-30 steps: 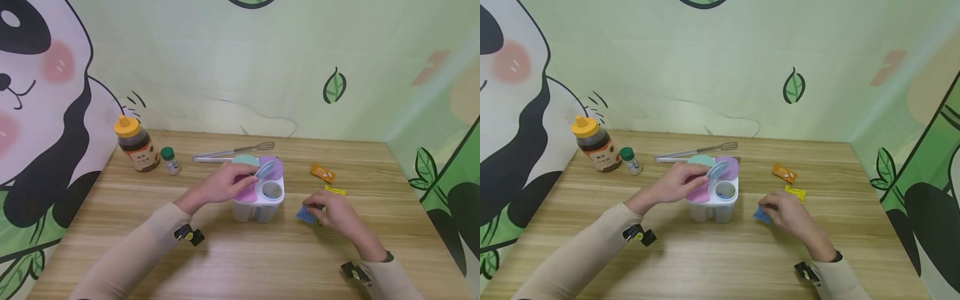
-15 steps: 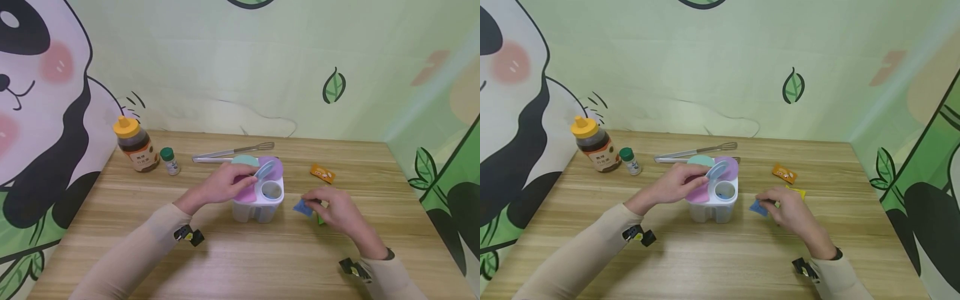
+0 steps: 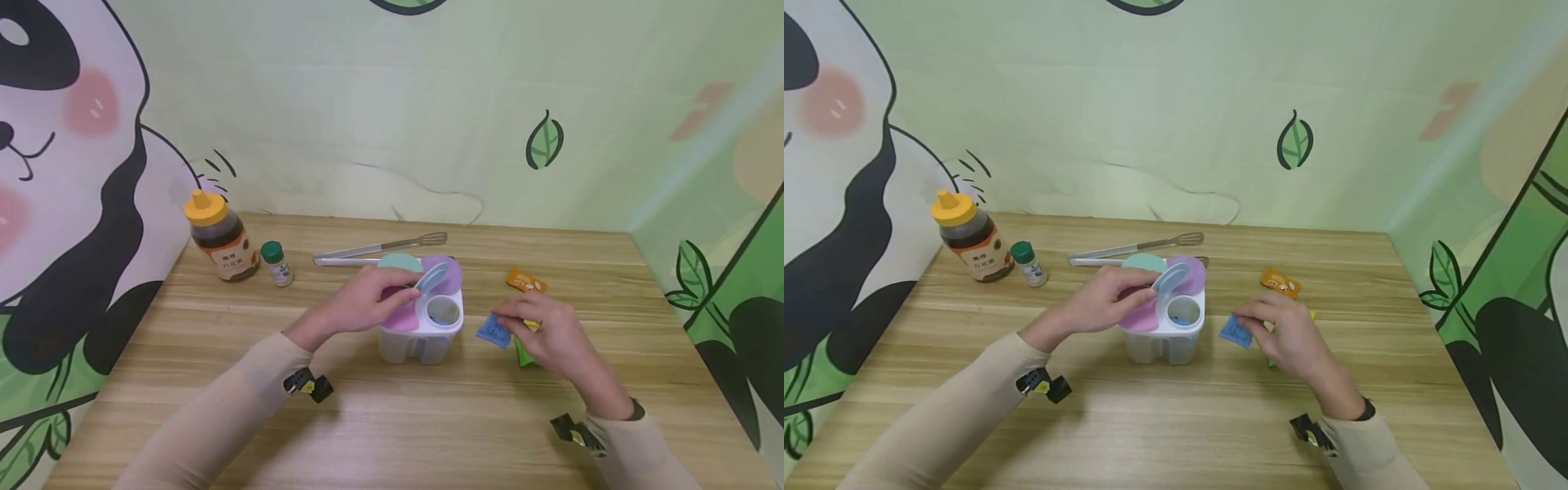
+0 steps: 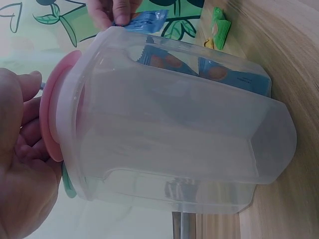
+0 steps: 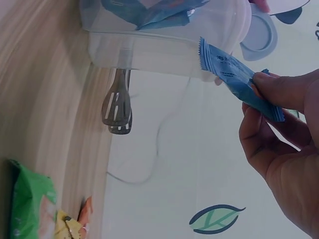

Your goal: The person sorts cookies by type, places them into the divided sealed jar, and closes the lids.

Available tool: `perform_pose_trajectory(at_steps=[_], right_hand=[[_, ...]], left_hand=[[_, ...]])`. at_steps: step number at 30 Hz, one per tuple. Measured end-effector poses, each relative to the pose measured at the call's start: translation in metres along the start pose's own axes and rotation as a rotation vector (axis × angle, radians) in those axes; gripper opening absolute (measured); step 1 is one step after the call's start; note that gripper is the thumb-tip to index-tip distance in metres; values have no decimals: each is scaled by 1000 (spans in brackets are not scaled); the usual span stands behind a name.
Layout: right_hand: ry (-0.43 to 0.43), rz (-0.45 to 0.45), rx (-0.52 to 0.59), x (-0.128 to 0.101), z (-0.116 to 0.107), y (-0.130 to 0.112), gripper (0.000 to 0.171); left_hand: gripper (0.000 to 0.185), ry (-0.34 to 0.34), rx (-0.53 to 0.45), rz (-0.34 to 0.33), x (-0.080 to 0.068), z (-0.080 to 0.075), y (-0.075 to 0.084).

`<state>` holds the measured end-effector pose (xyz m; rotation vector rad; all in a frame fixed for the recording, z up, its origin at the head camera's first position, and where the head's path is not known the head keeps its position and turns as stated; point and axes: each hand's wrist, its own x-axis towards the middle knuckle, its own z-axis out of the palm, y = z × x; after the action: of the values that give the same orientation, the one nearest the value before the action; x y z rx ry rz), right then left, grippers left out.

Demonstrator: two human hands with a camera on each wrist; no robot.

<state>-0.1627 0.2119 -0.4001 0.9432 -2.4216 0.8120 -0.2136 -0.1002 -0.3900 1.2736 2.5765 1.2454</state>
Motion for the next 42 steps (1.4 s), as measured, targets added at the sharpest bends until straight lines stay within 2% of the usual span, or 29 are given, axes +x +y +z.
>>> perform_pose_trajectory(at_steps=[20,32,42], right_hand=[[76,-46,66,18,-5,-12,24],[117,-67,141,27,-6,-17,23],[178,-121,176,37,-2,-22,28]], left_hand=[[25,10,3,6,-1,0,0],[25,12,10,10,-1,0,0],[26,5,11,7,-1,0,1]])
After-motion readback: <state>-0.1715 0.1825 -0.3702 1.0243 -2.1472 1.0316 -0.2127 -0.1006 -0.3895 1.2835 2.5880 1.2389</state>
